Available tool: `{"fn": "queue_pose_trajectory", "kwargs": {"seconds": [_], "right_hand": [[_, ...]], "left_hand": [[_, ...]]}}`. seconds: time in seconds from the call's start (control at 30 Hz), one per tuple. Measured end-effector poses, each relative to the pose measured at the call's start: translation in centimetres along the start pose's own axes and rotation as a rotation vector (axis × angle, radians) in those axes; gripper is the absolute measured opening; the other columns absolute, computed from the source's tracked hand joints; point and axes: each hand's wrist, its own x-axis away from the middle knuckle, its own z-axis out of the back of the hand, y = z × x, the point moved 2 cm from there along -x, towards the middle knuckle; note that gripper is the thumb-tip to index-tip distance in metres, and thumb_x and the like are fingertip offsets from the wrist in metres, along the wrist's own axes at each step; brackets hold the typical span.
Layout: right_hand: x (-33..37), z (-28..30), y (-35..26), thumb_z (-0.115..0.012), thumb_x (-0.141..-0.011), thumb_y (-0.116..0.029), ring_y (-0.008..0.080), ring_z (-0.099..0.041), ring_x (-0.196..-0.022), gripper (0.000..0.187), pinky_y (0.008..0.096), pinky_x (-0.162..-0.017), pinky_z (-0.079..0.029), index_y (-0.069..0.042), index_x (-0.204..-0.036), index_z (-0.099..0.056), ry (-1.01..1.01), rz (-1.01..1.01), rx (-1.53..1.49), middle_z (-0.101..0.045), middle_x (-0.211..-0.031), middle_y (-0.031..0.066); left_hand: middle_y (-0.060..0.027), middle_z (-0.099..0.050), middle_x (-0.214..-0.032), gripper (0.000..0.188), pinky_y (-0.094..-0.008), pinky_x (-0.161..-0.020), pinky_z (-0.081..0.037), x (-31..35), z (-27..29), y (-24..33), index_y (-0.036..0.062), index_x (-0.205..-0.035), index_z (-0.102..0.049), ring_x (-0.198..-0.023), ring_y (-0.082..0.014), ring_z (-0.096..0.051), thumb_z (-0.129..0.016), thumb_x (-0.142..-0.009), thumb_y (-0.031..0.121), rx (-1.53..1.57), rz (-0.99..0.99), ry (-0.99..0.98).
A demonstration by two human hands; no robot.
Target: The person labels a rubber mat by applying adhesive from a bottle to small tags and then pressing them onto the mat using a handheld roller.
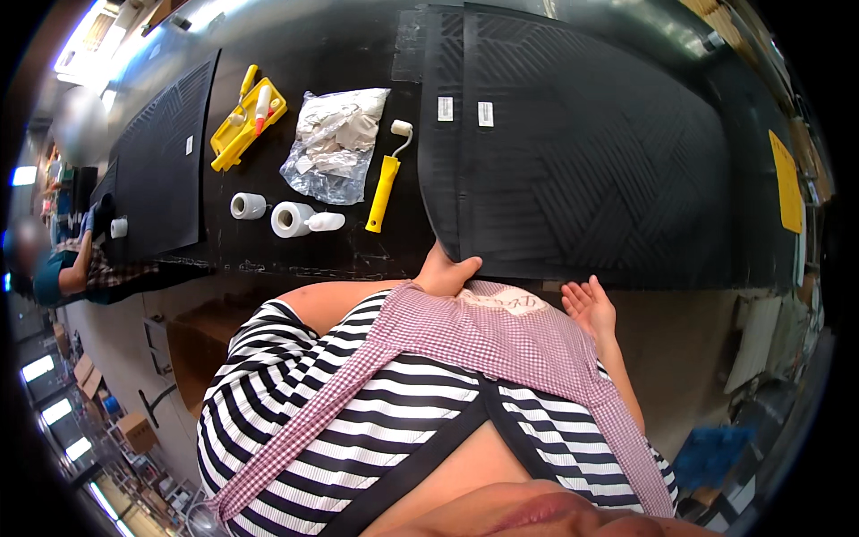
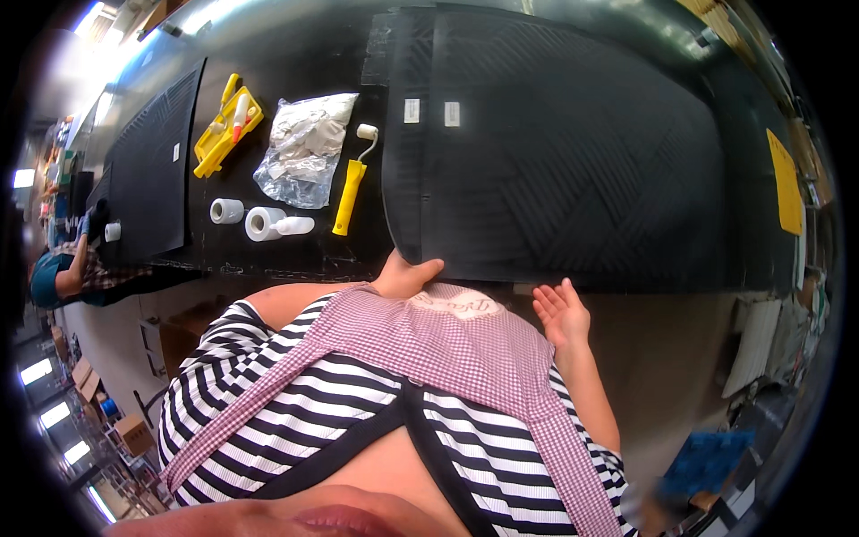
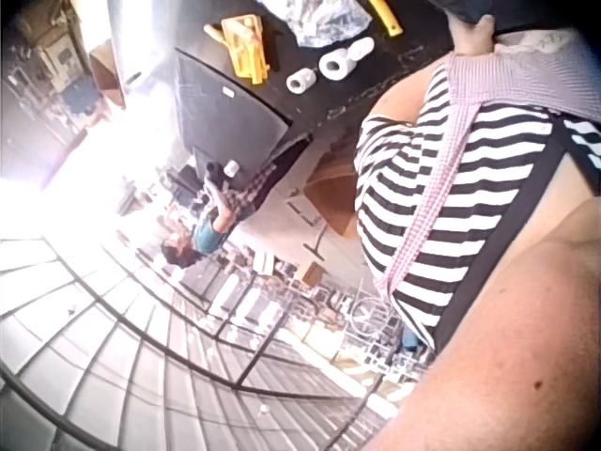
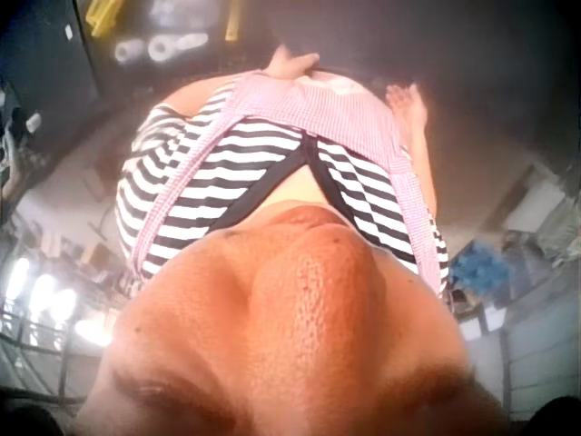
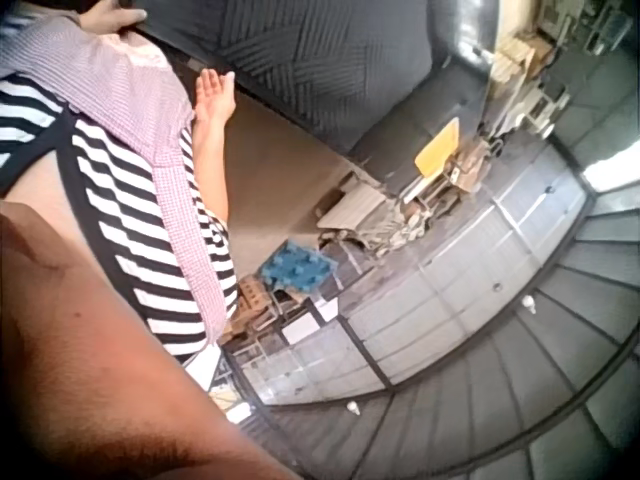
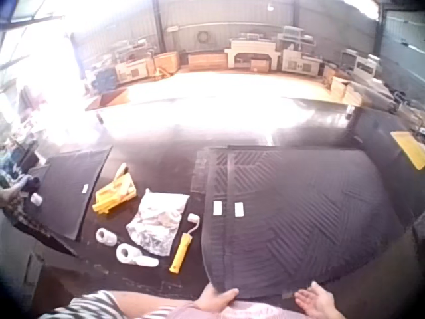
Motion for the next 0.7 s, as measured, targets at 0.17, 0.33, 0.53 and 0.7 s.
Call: {"fn": "queue_pose_trajectory", "kwargs": {"seconds": [0.17, 0.33, 0.53, 0.7], "right_hand": [[-1.7, 1.3, -1.9, -0.071, -0.092, -0.043, 0.0334, -0.06, -0.113, 0.063, 0.044, -0.096, -0.049, 0.001, -0.13, -0.047, -0.07, 0.097, -0.143, -0.061, -0.117, 0.0176], [-3.9, 4.6, -3.3, -0.078, -0.077, -0.062, 0.0285, -0.063, -0.096, 0.081, 0.0411, -0.087, -0.052, -0.003, -0.122, -0.046, 0.125, 0.031, -0.097, -0.062, -0.101, 0.0123], [-5.1, 1.9, -9.9, -0.074, -0.085, -0.051, 0.0306, -0.068, -0.103, 0.075, 0.0411, -0.091, -0.059, 0.003, -0.131, -0.05, -0.137, 0.21, -0.539, -0.066, -0.118, 0.0198], [-12.1, 0.8, -14.2, -0.062, -0.096, -0.02, 0.0255, -0.069, -0.098, 0.03, 0.0366, -0.085, -0.061, 0.004, -0.115, -0.062, -0.274, 0.265, -0.457, -0.069, -0.112, 0.0142]], "left_hand": [[-0.015, -0.063, -0.123, 0.044, -0.0359, -0.1, -0.047, -0.7, 0.7, 4.5, -0.0045, -0.128, -0.055, -0.116, -0.0249, -0.059, -0.07, -0.088, 0.005, 0.011, -0.293, 0.007], [-0.0105, -0.068, -0.11, 0.042, -0.0329, -0.089, -0.052, -4.0, 2.1, 15.0, -0.0037, -0.123, -0.057, -0.099, -0.0192, -0.064, -0.069, -0.083, 0.001, 0.198, -0.438, -0.122], [-0.012, -0.065, -0.104, 0.039, -0.0359, -0.077, -0.057, -7.8, 4.6, 22.6, -0.0024, -0.119, -0.057, -0.093, -0.023, -0.067, -0.07, -0.081, -0.003, 0.38, -0.324, -0.146], [-0.0173, -0.063, -0.105, 0.043, -0.0447, -0.076, -0.061, -12.9, 10.5, 25.7, -0.0047, -0.118, -0.052, -0.095, -0.0312, -0.067, -0.068, -0.079, -0.007, 0.425, -0.281, 0.033]]}}
